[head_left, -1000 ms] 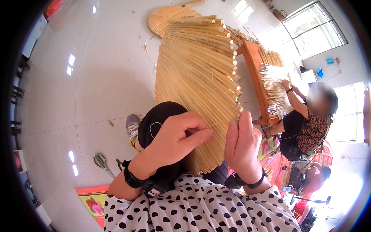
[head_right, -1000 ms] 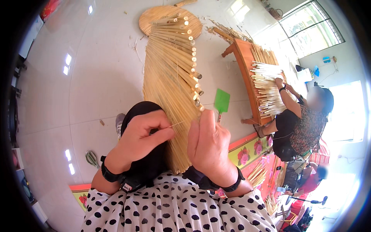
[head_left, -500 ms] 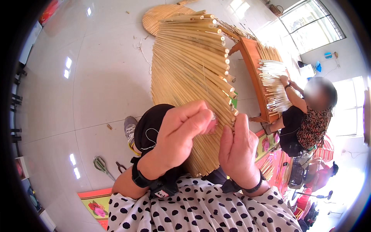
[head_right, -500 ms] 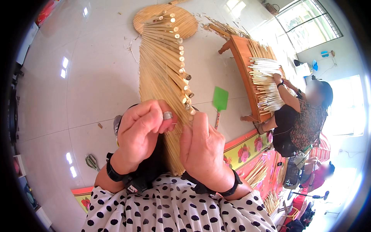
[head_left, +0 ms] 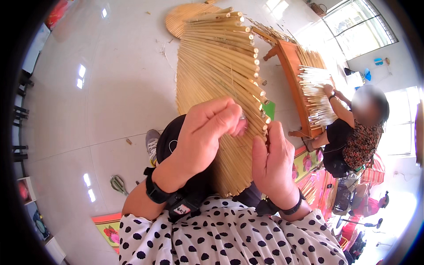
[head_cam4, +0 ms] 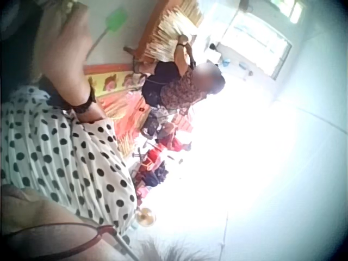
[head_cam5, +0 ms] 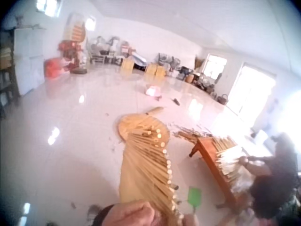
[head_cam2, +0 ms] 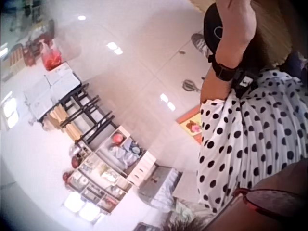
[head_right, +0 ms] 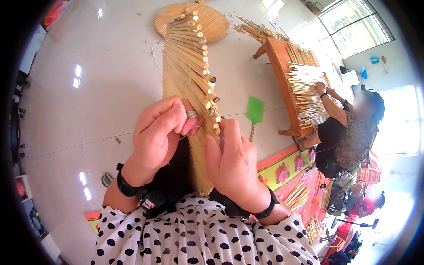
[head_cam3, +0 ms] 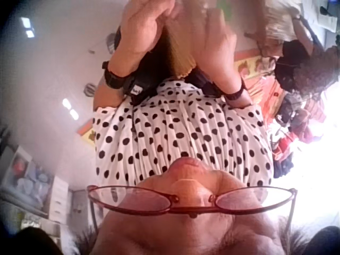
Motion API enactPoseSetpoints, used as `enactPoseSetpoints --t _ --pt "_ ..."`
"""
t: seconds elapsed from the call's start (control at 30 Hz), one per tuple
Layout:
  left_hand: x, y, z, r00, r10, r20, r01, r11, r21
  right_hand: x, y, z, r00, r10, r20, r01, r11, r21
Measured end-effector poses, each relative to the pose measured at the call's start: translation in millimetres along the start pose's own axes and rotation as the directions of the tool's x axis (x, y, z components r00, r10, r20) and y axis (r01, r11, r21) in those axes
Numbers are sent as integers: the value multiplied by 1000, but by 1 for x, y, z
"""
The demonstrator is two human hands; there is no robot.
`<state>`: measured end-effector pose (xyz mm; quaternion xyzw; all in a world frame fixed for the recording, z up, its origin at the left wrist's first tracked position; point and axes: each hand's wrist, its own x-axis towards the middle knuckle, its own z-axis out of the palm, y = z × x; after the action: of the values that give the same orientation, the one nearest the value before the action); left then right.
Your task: The person assembles a bamboo fan by sewing together thin bamboo strips using a needle and thread, then trims the edges of the assembled fan with scissors.
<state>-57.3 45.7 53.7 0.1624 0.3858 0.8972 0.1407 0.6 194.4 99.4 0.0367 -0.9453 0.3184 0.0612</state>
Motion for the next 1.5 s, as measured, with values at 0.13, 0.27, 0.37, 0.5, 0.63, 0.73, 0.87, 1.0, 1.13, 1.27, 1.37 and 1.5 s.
enactPoseSetpoints --t 0.13,0.27,0.37,0.5,0.63,0.73,0.87,1.0,1.13,1.27,1.37,1.5 --pt "-1 -3 -2 999 -10 -50 5 994 -112 -2 10 -2 993 -121 1 121 993 17" --pt "0 -3 -1 1000 19 -21 -20 999 -34 -4 11 5 990 -132 -44 133 991 32" --pt "-5 0 2 999 34 -20 -33 998 49 -6 10 6 993 -110 -37 108 993 -45" --pt "-2 0 3 1000 14 22 -15 1000 27 -8 15 1 993 -116 -1 116 992 -57" --pt "4 -1 -11 991 -60 122 51 996 77 -4 13 1 993 -117 -4 117 992 -39" --pt "-8 -1 -24 973 -120 198 81 978 191 -5 12 -2 995 -94 30 96 995 -42" --pt "-9 -2 -26 960 9 280 -134 893 429 -8 19 -3 997 -26 72 15 988 151" --pt "-9 -10 -22 832 310 460 -547 597 587 -16 29 -4 990 -58 129 24 968 249" --pt "-5 -13 -18 799 341 496 -599 526 604 -21 40 -4 986 -102 133 56 949 312" --pt "-6 -8 -11 800 343 492 -600 432 673 -25 40 -6 981 -129 146 80 951 299" --pt "-10 -10 -7 804 353 479 -589 351 729 -24 37 -7 976 -170 133 119 938 325" --pt "-15 -10 -13 794 357 492 -602 356 715 -25 48 1 964 -248 93 169 845 508"
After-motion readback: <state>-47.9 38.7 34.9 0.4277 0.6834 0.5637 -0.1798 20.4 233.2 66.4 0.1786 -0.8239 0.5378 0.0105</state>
